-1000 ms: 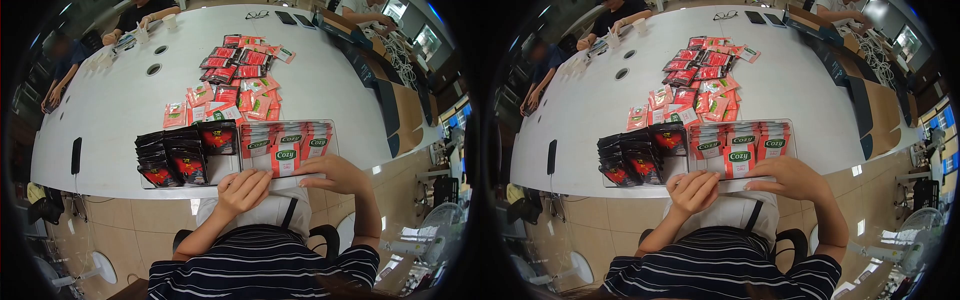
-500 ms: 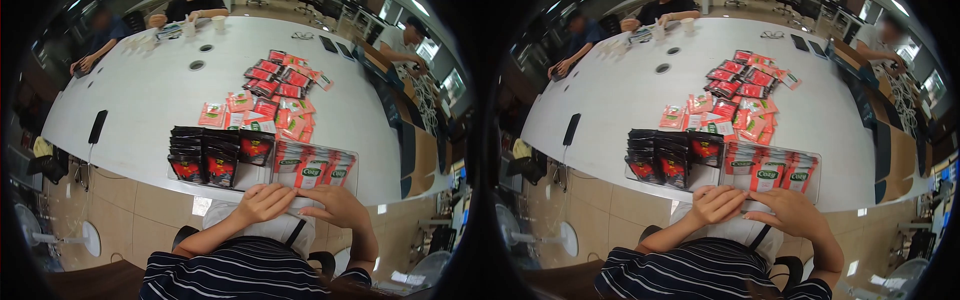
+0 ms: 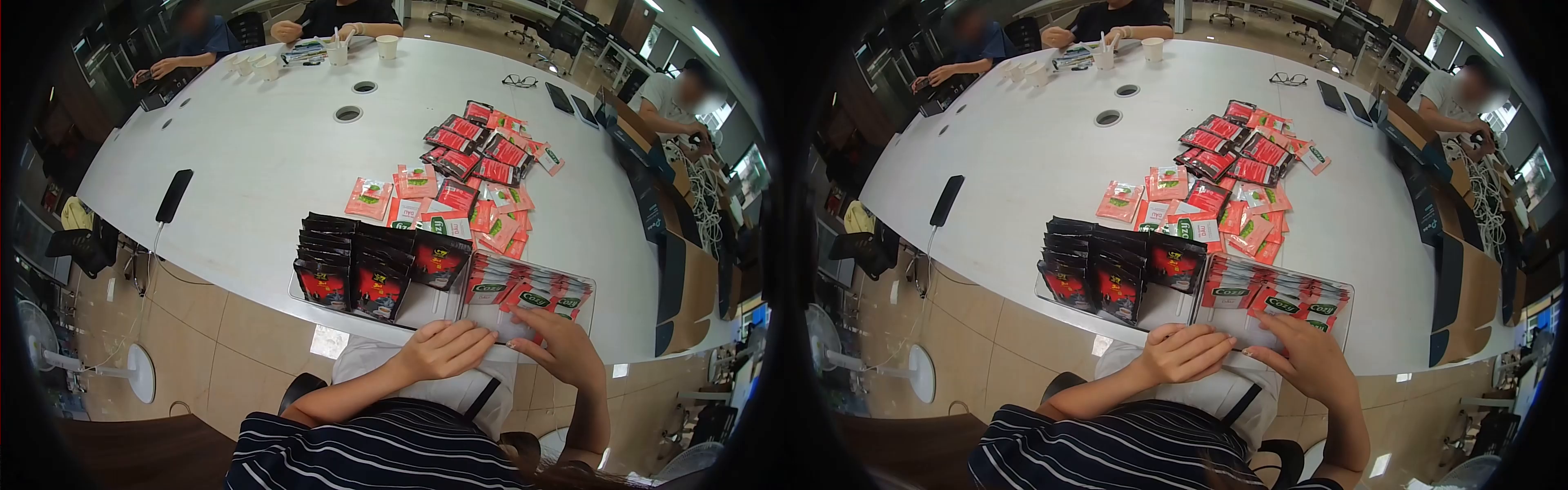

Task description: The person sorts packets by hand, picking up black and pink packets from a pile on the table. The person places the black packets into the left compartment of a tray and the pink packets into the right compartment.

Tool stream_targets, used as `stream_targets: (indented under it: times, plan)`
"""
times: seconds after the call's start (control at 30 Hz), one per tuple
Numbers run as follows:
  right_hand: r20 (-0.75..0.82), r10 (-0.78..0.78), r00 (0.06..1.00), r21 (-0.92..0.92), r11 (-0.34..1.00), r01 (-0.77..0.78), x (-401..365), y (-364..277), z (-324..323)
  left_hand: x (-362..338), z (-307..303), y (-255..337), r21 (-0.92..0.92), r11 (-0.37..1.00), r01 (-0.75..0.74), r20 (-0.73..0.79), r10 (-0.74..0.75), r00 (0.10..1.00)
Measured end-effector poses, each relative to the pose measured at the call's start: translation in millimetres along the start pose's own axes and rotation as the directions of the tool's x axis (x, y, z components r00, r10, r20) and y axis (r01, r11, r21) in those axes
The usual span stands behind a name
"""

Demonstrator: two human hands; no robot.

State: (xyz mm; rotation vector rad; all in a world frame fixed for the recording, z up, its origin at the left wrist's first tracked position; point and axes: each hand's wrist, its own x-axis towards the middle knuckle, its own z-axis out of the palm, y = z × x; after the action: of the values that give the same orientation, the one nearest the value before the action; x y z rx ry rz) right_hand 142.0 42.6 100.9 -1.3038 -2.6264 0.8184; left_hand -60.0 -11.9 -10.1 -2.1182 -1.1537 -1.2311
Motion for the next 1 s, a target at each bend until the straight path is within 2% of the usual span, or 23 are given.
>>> stream_targets:
  times: [0.03, 0.13, 0.23, 0.43, 0.53, 0.63, 0.73, 0.8, 0.83, 0.93, 1.0]
  plan:
    - [0.008, 0.020, 1.000, 0.003, 1.000, -0.020, -0.5, -2.0, -1.1, -0.7, 0.0, 0.7, 0.000, 1.000, 0.002, 0.001, -0.002, 1.000]
    - [0.022, -0.128, 0.991, -0.024, 0.991, 0.129, -3.6, 12.6, 2.1, -1.2, 1.5, 0.9, 0.000, 1.000, 0.006, -0.009, -0.006, 1.000]
    - [0.128, -0.068, 0.989, 0.092, 0.994, 0.056, -7.6, 9.2, -2.1, -0.8, 1.0, 1.0, -0.001, 1.000, 0.009, -0.008, -0.009, 1.000]
    - [0.044, -0.013, 0.999, 0.075, 0.997, 0.010, -12.5, 9.0, -1.6, -0.9, 1.1, 1.3, -0.009, 1.000, 0.016, -0.002, -0.016, 1.000]
    - [-0.059, -0.086, 0.995, -0.021, 0.996, 0.085, -10.5, 13.7, 4.5, -0.9, -0.6, 0.9, -0.024, 1.000, 0.013, 0.008, -0.013, 1.000]
    - [0.015, -0.072, 0.997, 0.042, 0.997, 0.071, -11.8, 7.2, -2.6, -1.3, 0.3, 0.7, -0.017, 1.000, 0.012, 0.007, -0.012, 1.000]
    - [0.165, -0.066, 0.984, 0.103, 0.994, 0.049, -17.7, 10.5, -11.7, -4.8, 0.8, 0.7, -0.012, 1.000, 0.001, 0.017, -0.001, 1.000]
    - [0.168, -0.109, 0.980, 0.197, 0.978, 0.075, -20.5, 15.0, -11.3, -4.7, 1.0, 1.0, -0.009, 1.000, 0.004, 0.015, -0.004, 1.000]
    - [0.169, -0.131, 0.977, 0.244, 0.966, 0.087, -21.7, 16.6, -10.0, -4.4, 0.7, 1.4, -0.008, 1.000, 0.007, 0.015, -0.007, 1.000]
    - [0.057, -0.159, 0.986, 0.118, 0.981, 0.152, -21.1, 22.0, -2.4, 1.4, -1.5, 0.4, -0.014, 1.000, 0.006, 0.013, -0.005, 1.000]
    - [0.041, -0.140, 0.989, 0.179, 0.975, 0.131, -16.0, 21.3, -3.7, 1.0, -1.5, 0.9, -0.016, 1.000, 0.012, 0.016, -0.012, 1.000]
